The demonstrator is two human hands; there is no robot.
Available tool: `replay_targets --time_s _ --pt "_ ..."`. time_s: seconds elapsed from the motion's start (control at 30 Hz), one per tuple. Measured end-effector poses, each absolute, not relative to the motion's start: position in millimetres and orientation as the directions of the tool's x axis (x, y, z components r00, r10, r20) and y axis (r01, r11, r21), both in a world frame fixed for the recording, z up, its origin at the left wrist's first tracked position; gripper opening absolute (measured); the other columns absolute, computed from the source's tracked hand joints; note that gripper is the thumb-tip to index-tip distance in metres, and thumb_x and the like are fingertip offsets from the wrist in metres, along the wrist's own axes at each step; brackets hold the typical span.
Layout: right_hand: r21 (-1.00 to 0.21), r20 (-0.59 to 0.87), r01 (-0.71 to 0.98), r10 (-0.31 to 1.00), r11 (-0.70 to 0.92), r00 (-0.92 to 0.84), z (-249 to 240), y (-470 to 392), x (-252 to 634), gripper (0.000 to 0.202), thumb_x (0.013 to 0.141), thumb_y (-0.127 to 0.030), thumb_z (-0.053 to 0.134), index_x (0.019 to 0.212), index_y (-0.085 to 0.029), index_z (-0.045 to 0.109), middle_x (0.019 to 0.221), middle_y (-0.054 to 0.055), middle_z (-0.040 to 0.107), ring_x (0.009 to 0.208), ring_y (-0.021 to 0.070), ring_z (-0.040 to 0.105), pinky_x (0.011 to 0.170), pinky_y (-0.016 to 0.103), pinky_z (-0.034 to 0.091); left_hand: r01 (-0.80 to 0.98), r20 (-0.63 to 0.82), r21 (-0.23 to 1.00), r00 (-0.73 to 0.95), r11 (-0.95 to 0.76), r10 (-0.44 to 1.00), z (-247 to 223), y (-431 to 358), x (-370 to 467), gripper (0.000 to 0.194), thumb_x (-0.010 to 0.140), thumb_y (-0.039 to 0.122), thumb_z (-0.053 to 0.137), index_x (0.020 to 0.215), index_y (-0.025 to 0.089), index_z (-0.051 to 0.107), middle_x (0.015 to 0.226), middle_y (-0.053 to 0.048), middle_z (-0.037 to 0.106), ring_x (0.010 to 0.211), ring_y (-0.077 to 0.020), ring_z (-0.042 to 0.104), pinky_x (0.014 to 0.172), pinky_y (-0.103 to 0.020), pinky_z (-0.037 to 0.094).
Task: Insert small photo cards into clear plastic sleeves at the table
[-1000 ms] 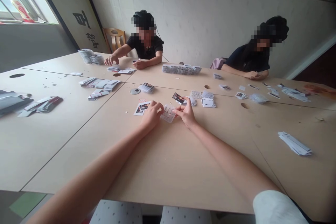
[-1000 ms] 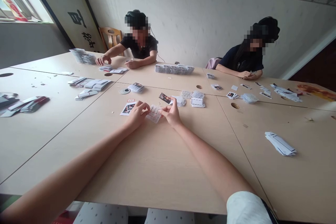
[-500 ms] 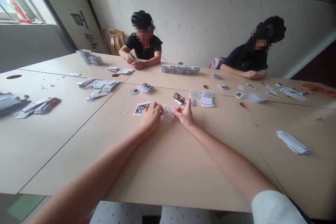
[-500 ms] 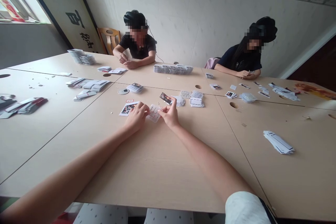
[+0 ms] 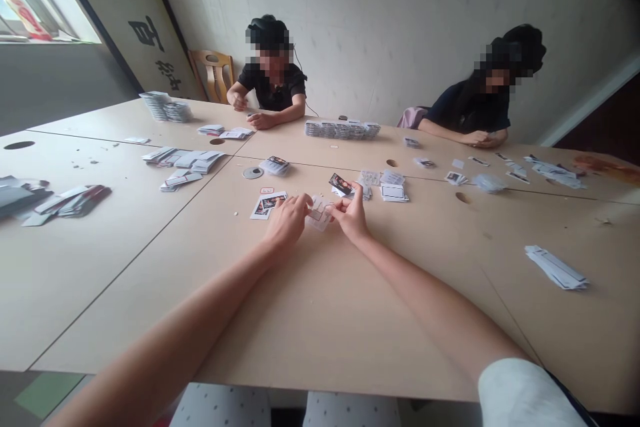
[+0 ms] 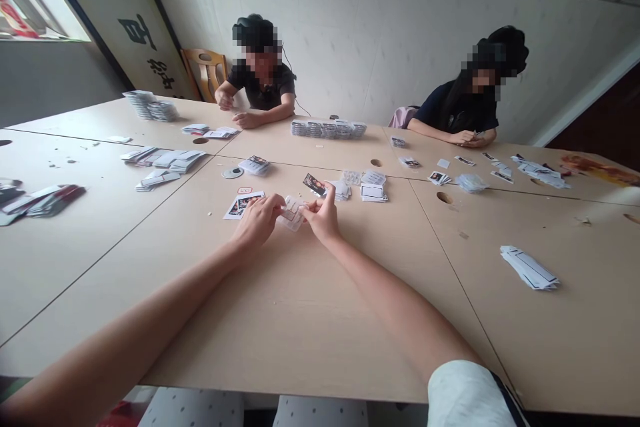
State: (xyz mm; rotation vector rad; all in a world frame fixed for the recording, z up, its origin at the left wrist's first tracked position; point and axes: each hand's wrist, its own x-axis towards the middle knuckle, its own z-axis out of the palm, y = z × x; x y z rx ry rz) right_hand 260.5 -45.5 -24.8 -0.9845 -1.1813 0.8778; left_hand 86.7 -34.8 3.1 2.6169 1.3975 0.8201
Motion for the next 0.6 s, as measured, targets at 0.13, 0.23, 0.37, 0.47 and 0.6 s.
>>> replay_targets --time_s 0.13,0.23,0.37,0.47,0.6 --pt "-0.935 0.338 -0.045 0.923 0.352 0.181 -23.3 -46.3 261.1 0.07 0.068 -0.018 0.066 0.125 -0.027 0.028 0.058 -0.011 0.056 0.051 0.0137 0.057 0.053 0.025 0.049 0.702 0.457 0.212 0.544 -0.68 0.704 3.2 -34.5 86.4 0.022 0.092 0.014 0.04 0.112 0.02 0.047 0.091 -0.006 0.065 0.084 -0.0214 0.057 0.075 -0.033 0.035" --pt "-0.929 0.357 -0.037 0.916 0.369 0.184 -21.8 -47.5 260.8 0.068 0.068 -0.017 0.066 0.125 -0.027 0.028 0.057 -0.012 0.055 0.05 0.0133 0.055 0.052 0.024 0.048 0.645 0.481 0.14 0.619 -0.752 0.621 3.0 -33.9 85.8 0.018 0.092 0.012 0.038 0.106 0.019 0.047 0.092 -0.007 0.063 0.085 -0.0212 0.056 0.074 -0.031 0.036" --pt "-0.93 0.354 -0.04 0.918 0.366 0.177 -20.6 -48.5 260.1 0.066 0.069 -0.018 0.065 0.124 -0.027 0.028 0.058 -0.012 0.053 0.05 0.0127 0.055 0.053 0.024 0.047 0.609 0.496 0.088 0.659 -0.788 0.565 4.2 -35.0 86.7 0.012 0.089 0.009 0.039 0.091 0.018 0.046 0.08 -0.006 0.058 0.075 -0.0199 0.051 0.068 -0.029 0.036" --pt "-0.93 0.352 -0.042 0.918 0.365 0.18 -20.3 -49.2 259.3 0.065 0.07 -0.018 0.064 0.123 -0.027 0.027 0.058 -0.012 0.052 0.051 0.0128 0.054 0.052 0.024 0.047 0.596 0.509 0.085 0.663 -0.799 0.549 6.6 -37.7 88.5 0.013 0.087 0.008 0.039 0.083 0.019 0.043 0.072 -0.003 0.052 0.069 -0.019 0.047 0.063 -0.027 0.034" --pt "-0.931 0.353 -0.031 0.917 0.364 0.185 -19.9 -50.4 258.4 0.063 0.071 -0.018 0.062 0.123 -0.028 0.027 0.06 -0.011 0.05 0.052 0.0133 0.054 0.052 0.025 0.046 0.585 0.514 0.148 0.643 -0.797 0.568 8.9 -41.2 90.1 0.014 0.085 0.007 0.039 0.08 0.021 0.041 0.071 -0.002 0.049 0.065 -0.0177 0.045 0.059 -0.027 0.032"
